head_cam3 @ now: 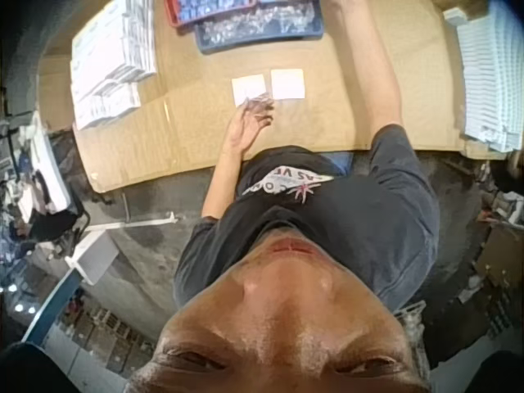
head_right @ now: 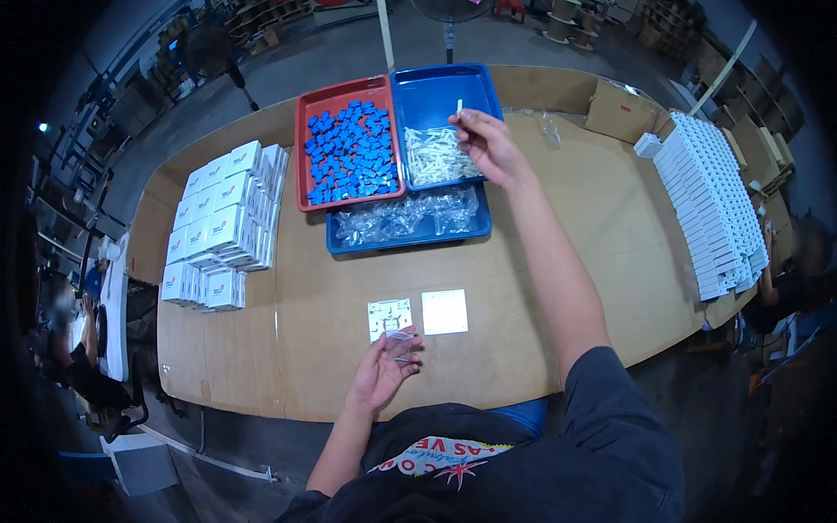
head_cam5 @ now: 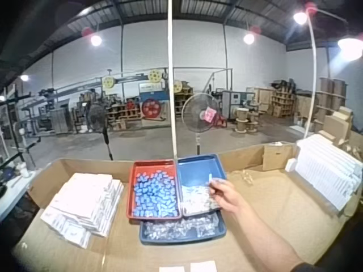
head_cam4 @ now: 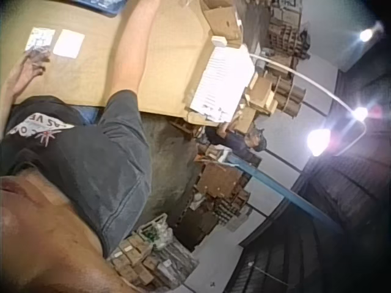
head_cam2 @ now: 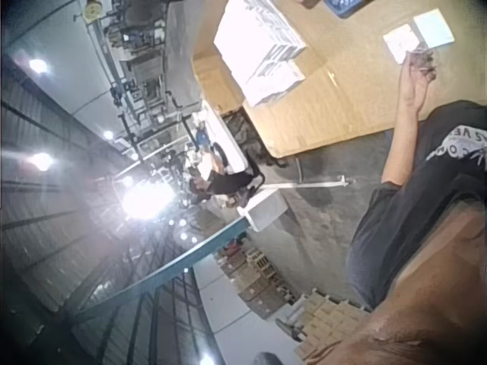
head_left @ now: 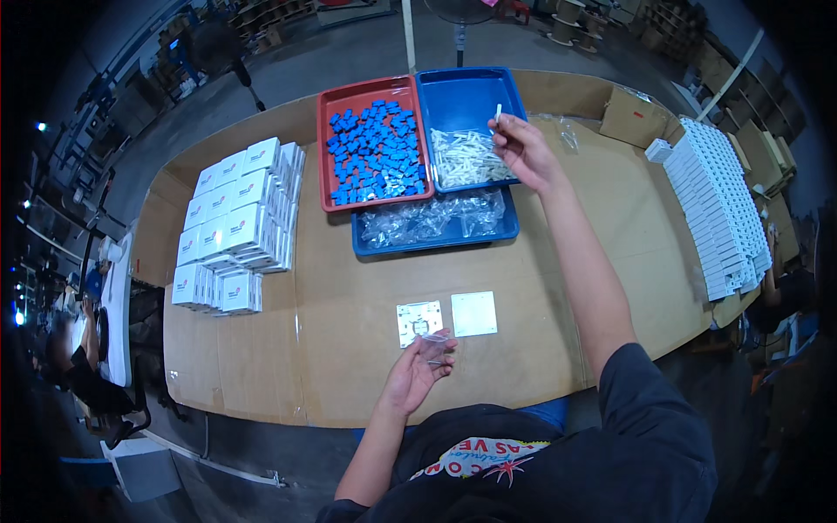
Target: The recorder is assembling small blue components into white product boxes and placing them in stacks.
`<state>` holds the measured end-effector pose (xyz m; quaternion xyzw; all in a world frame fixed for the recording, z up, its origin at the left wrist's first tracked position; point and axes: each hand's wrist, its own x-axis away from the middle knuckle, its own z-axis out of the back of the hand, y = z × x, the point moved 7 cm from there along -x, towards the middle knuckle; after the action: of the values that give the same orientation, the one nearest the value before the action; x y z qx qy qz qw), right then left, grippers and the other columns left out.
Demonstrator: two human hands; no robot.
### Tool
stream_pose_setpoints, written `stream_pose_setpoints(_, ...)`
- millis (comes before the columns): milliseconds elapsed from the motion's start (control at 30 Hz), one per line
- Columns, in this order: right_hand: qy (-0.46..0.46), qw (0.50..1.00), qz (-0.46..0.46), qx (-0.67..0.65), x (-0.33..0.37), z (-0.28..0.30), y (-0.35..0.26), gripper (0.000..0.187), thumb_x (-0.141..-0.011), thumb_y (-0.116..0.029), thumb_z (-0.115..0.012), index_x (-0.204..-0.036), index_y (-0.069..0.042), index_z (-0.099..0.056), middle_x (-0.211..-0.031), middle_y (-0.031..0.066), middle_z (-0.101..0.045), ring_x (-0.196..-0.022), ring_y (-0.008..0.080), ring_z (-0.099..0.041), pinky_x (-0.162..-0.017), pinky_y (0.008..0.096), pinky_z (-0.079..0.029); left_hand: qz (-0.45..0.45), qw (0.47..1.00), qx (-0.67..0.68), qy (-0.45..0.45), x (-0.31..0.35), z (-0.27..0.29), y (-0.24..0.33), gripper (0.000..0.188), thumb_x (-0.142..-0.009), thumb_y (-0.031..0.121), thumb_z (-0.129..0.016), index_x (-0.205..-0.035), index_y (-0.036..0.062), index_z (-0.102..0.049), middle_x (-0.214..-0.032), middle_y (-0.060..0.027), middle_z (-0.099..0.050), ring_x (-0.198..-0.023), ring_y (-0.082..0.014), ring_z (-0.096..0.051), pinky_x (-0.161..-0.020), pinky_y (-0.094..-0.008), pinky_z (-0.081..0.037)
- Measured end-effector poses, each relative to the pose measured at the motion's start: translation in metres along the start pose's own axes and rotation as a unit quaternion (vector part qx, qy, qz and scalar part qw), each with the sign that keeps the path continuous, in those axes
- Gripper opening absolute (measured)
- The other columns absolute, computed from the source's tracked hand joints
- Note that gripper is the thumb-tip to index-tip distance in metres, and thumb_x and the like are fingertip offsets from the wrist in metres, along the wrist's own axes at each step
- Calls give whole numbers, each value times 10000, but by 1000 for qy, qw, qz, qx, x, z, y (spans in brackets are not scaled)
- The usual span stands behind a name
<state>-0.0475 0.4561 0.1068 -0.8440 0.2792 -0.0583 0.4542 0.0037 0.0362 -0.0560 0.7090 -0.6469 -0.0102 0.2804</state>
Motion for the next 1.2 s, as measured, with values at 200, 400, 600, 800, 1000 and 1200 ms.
stream_pose_setpoints(200,77,994,-11,76,77,-19,14,174,-1032,-150,-685,-1141,-15,-689,-1048,61,-710,-777,70,-585,-697,238,-490,8,1000,20,-8,-22,-13,6,581,-1133,441,-404,-1502,4,-506,-1347,-136,-654,-1047,-211,-654,-953,-363,-526)
stream_pose_setpoints(400,156,975,-100,122,191,-12,92,277,-983,-104,-732,-1227,24,-718,-1011,57,-726,-780,65,-580,-672,216,-465,0,1000,5,-9,-38,-38,25,563,-1135,434,-406,-1489,10,-517,-1335,-133,-662,-1018,-200,-670,-925,-356,-539)
stream_pose_setpoints(600,118,957,-89,250,229,-52,100,170,-961,-73,-755,-1104,19,-761,-952,14,-710,-786,47,-580,-688,204,-459,23,1000,-3,-3,-42,-35,20,543,-1142,425,-387,-1467,20,-545,-1339,-127,-679,-1012,-202,-687,-893,-364,-556)
stream_pose_setpoints(800,-3,899,-147,412,206,-69,82,127,-918,-112,-806,-978,-6,-770,-767,-40,-644,-719,27,-515,-634,221,-409,38,999,-37,2,-41,-48,18,518,-1131,426,-418,-1431,31,-571,-1347,-133,-685,-1032,-193,-680,-896,-356,-550)
stream_pose_setpoints(1000,-151,873,-194,422,187,-90,89,124,-873,-84,-817,-987,-48,-787,-809,-15,-682,-732,60,-530,-641,241,-399,32,998,-60,6,-38,-55,24,484,-1122,410,-449,-1394,37,-594,-1336,-145,-693,-1047,-196,-674,-897,-351,-550)
stream_pose_setpoints(1200,-313,822,-139,454,173,-119,87,93,-889,-49,-770,-978,-31,-791,-1168,73,-717,-1043,202,-674,-909,332,-528,33,997,-67,7,-34,-51,26,446,-1129,378,-458,-1381,36,-593,-1311,-159,-706,-1053,-212,-695,-899,-355,-561)
